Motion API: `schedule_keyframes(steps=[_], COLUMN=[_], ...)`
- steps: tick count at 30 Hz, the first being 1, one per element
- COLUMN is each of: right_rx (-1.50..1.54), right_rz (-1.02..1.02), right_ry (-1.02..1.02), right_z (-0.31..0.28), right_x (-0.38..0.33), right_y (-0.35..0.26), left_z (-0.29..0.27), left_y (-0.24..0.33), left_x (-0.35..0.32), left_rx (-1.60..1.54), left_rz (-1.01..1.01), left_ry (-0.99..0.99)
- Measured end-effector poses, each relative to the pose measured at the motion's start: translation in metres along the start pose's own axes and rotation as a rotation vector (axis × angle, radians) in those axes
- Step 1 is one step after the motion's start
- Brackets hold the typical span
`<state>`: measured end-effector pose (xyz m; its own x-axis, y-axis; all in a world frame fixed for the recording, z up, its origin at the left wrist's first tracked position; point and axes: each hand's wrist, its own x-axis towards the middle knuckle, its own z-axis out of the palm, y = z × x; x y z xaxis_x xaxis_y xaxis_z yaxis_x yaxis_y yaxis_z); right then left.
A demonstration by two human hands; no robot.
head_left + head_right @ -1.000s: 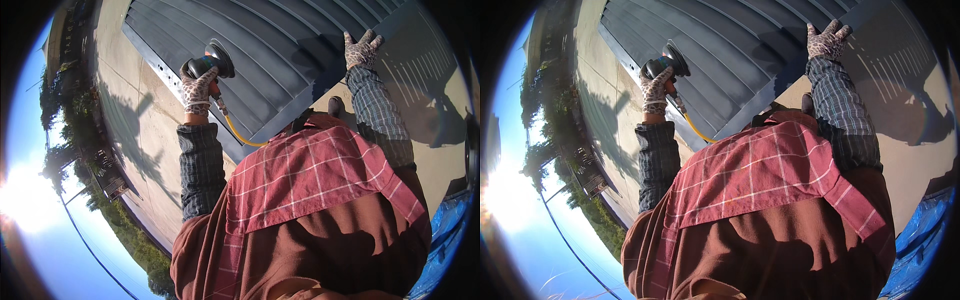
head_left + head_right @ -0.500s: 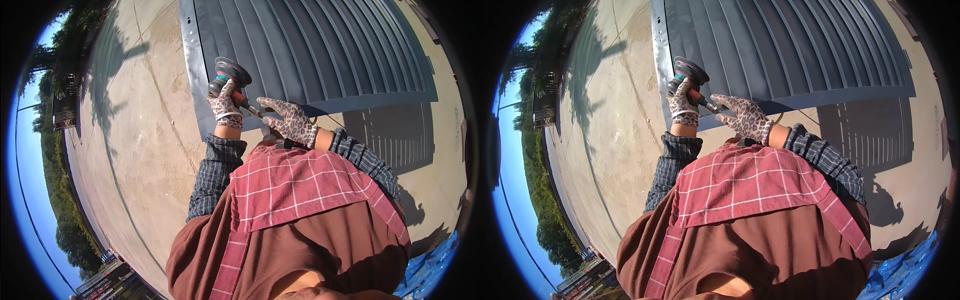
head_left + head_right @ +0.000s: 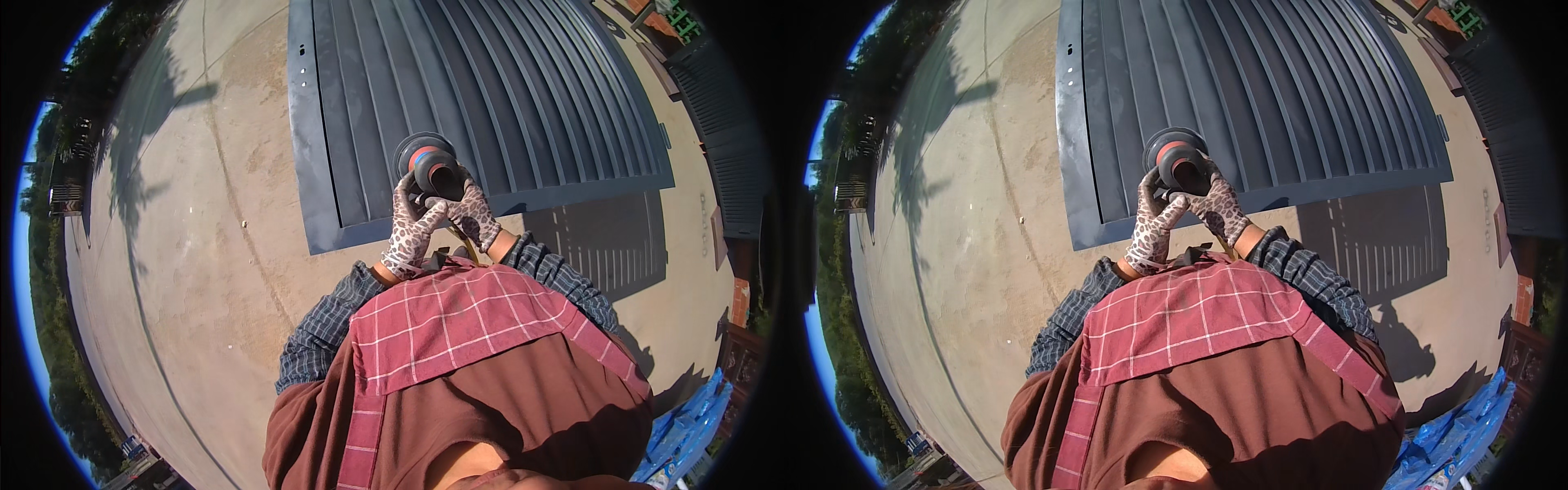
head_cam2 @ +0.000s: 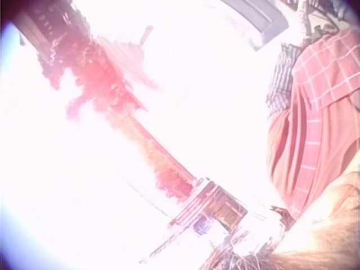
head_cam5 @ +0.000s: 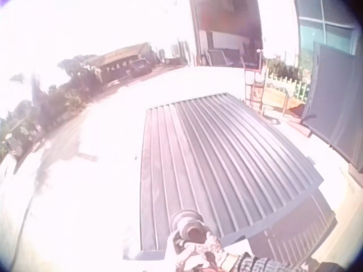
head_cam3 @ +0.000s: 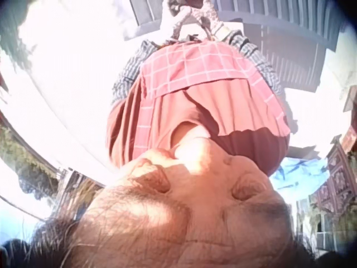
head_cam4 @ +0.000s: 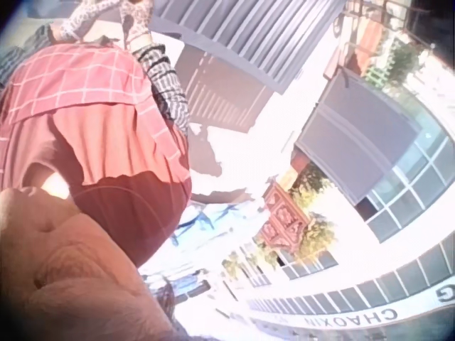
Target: The person uses an orbital sander to smooth the surface of a large, dark gray, ribbed metal panel. They move the sander systematically across the panel's surface, using their other hand to stabilize the panel.
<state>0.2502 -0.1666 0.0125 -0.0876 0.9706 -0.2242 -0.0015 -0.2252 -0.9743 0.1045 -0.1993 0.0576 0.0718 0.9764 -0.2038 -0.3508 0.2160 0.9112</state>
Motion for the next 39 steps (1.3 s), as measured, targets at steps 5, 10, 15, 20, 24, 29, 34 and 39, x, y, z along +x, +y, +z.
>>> schedule_keyframes(steps=[5,10,15,20,24,29,34,39], right_rx=[0.242,0.347,0.129,-0.256,-0.354,-0.353,0.008,-0.602], right_rz=[-0.002,0.014,-0.054,-0.225,-0.231,-0.257,-0.153,-0.436], right_ry=[0.235,0.115,-0.135,-0.183,-0.112,-0.221,-0.326,-0.234], right_z=[-0.014,-0.008,-0.015,-0.004,0.015,0.019,0.003,-0.002], right_x=[-0.006,-0.013,-0.011,0.031,0.042,0.072,0.134,0.163], right_y=[-0.017,-0.045,-0.066,-0.088,-0.078,-0.048,-0.057,-0.048], left_z=[-0.011,-0.002,0.002,-0.01,-0.005,-0.005,-0.041,-0.127], left_y=[-0.024,-0.018,-0.02,-0.013,-0.018,-0.045,-0.112,-0.229], left_x=[0.003,-0.007,-0.002,0.006,0.005,-0.004,-0.042,-0.126], left_rx=[-0.097,-0.09,0.172,0.67,0.762,0.687,0.185,0.212], left_rz=[-0.222,-0.303,-0.149,0.035,0.008,-0.009,-0.146,-0.28], left_ry=[-0.222,-0.493,-0.537,-0.279,-0.137,-0.034,0.072,0.78])
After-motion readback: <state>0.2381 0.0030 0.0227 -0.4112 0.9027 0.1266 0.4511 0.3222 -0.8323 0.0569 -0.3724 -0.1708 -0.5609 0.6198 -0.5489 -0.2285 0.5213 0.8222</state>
